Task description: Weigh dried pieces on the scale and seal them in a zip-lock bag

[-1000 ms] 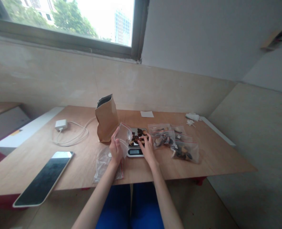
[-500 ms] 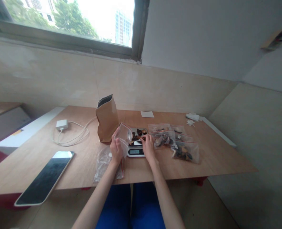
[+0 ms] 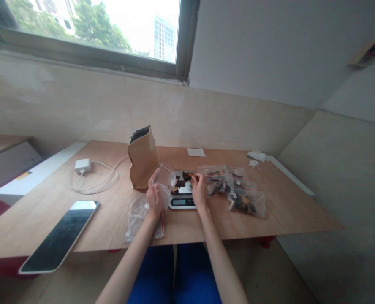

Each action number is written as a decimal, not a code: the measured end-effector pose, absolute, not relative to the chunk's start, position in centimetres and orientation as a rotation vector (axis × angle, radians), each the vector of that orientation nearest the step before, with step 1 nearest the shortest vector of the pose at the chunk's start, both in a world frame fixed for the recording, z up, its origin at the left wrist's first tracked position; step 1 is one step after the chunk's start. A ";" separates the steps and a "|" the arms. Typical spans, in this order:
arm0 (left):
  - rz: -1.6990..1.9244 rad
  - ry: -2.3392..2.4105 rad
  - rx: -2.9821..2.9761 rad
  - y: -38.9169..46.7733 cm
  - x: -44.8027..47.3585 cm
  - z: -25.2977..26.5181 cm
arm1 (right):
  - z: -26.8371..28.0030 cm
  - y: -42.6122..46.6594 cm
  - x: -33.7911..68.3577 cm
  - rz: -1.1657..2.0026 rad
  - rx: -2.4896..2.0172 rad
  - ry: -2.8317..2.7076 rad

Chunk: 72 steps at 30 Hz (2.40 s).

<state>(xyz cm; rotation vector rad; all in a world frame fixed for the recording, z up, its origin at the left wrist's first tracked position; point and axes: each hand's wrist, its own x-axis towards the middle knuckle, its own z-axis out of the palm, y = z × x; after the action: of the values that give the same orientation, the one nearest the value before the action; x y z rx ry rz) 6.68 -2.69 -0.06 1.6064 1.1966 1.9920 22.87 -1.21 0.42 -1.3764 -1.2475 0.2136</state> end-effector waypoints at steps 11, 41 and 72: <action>1.995 1.181 1.621 -2.4 6.7 -0.5 | 6.0 -0.4 18.0 0.723 -1.074 -0.903; 2.071 1.277 1.563 -2.8 6.7 0.3 | 7.4 -2.7 18.2 0.282 -1.289 -1.386; 2.087 1.298 1.443 -2.6 6.6 0.2 | 1.8 -2.2 18.7 -0.049 -1.470 -2.060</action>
<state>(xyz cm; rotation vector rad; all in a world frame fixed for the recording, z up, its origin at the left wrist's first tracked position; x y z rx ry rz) 6.56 -2.64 0.25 1.4434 1.2977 2.0867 18.66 -2.21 1.78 -1.4700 -2.0600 -0.0488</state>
